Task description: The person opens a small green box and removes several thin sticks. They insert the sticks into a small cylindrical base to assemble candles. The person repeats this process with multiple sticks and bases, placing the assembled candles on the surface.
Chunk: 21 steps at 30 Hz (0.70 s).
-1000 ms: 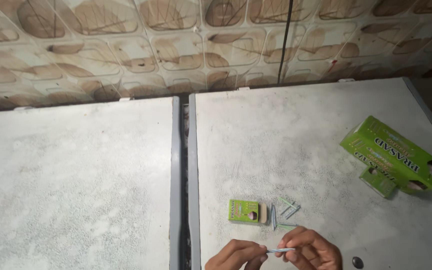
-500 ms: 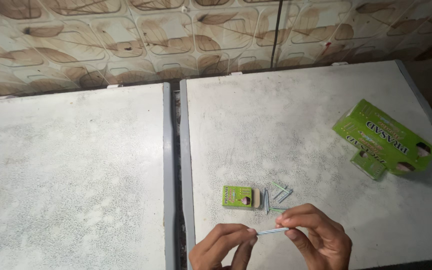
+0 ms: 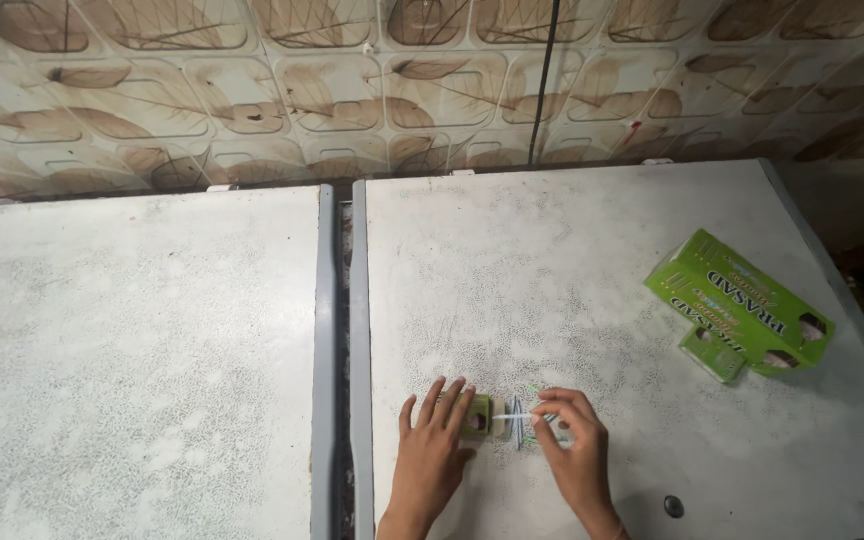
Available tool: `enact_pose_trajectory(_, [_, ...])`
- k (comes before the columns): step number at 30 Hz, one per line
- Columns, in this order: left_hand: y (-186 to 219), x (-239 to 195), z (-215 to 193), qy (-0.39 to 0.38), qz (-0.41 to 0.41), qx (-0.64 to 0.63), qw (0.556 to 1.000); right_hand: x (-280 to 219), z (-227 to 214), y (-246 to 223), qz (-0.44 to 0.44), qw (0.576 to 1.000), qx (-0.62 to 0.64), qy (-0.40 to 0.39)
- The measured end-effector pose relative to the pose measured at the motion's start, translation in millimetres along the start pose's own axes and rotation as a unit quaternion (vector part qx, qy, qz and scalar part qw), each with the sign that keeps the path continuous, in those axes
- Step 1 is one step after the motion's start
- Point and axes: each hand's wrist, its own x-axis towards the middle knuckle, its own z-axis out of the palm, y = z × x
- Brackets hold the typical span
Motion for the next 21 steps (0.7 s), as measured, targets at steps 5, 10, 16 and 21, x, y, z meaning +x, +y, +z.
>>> enact_pose_trajectory(5, [-14.0, 1.7, 27.8, 0.037, 0.01, -0.003, 0.999, -2.4, 9.3, 21.0, -0.058, 0.995, -0.069, 0.034])
enact_pose_trajectory(10, [-19.8, -5.5, 30.4, 0.066, 0.013, -0.022, 0.997, -6.9, 22.8, 28.4, -0.046, 0.998, -0.051, 0.004])
enact_pose_trajectory(16, [-3.5, -9.5, 21.3, 0.068, -0.002, -0.077, 0.995, -5.4, 26.8, 23.8, -0.044, 0.998, -0.021, -0.029])
enact_pose_trajectory(21, [0.4, -14.6, 21.4, 0.083, -0.002, -0.1, 0.991, -6.9, 28.1, 19.9, -0.068, 0.996, -0.056, -0.027])
